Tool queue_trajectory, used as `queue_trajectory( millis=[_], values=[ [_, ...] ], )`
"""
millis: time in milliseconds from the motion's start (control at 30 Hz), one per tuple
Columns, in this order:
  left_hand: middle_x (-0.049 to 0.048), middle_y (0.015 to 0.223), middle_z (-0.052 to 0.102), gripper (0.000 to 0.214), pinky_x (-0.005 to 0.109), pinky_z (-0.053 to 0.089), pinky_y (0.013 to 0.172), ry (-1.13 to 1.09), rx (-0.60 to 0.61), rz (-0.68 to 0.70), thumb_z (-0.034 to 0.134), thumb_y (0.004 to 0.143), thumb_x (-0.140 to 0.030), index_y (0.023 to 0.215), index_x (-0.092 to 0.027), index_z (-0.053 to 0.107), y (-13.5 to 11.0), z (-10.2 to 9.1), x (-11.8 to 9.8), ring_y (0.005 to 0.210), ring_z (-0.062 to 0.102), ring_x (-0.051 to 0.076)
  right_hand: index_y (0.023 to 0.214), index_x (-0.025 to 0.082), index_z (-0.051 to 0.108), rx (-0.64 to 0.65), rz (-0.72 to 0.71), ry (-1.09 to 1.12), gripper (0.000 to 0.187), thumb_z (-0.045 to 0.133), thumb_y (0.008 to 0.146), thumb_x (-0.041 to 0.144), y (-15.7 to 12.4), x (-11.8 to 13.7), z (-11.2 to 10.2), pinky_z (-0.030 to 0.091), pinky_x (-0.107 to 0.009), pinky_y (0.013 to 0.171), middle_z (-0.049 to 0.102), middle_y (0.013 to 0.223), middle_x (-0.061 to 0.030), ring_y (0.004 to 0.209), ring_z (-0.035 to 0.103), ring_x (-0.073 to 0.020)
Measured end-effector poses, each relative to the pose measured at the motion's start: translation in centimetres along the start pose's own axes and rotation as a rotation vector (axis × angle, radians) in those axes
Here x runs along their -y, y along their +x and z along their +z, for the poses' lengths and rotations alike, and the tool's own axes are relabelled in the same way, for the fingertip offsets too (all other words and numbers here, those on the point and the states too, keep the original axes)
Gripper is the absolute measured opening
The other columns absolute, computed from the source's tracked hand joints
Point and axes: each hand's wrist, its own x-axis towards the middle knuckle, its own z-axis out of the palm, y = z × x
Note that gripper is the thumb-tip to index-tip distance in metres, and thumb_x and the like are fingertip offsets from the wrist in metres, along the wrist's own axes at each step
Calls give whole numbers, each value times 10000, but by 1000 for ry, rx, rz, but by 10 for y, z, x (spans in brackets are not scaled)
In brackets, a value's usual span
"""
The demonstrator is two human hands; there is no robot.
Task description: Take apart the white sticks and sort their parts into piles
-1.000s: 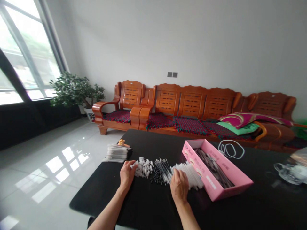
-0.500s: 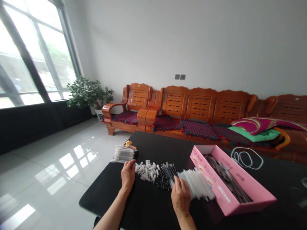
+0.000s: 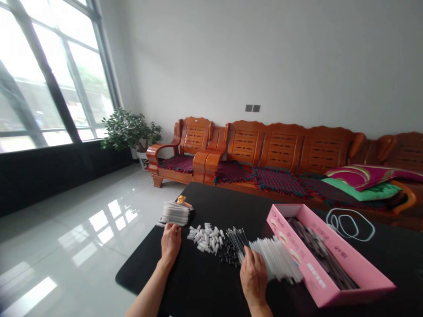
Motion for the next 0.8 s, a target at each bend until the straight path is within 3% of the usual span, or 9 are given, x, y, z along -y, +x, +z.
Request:
queue_trajectory(
  millis=[100,367,500,633,800],
  values=[
    [79,1006,545,192,246,405,616,37,16,-25,482,888,-267,790,-173,617,-1,-7,-5,815,568,173,1045,141,588,2,0,-7,250,379,909,158,0,0,0,445,-361,713,610,798,-107,767,568,-226],
    [87,954,572,146,289,407,606,147,171,-204,521,825,-299,818,-182,608,2,-27,-5,752,622,219,1059,150,576,7,8,-4,238,395,904,152,-5,-5,6,450,-366,720,615,813,-110,777,571,-231],
    [94,957,578,136,298,422,632,129,172,-218,483,810,-212,837,-187,614,0,-31,-1,763,631,225,1057,153,577,-1,8,3,240,392,903,149,-5,-4,5,454,-364,710,615,808,-107,769,570,-231],
    [111,1057,570,233,308,439,627,86,104,-229,480,781,-151,971,-187,612,-7,-33,-2,749,640,226,1065,154,578,-3,13,22,252,378,913,166,-3,-3,4,455,-368,713,613,810,-107,766,569,-231],
    [165,1365,424,515,333,481,706,-89,-131,-156,504,786,-148,1297,-192,463,-11,-33,-4,884,638,241,1043,160,589,-9,15,40,259,359,925,182,-3,-2,2,451,-360,702,600,775,-96,737,564,-223]
  ],
)
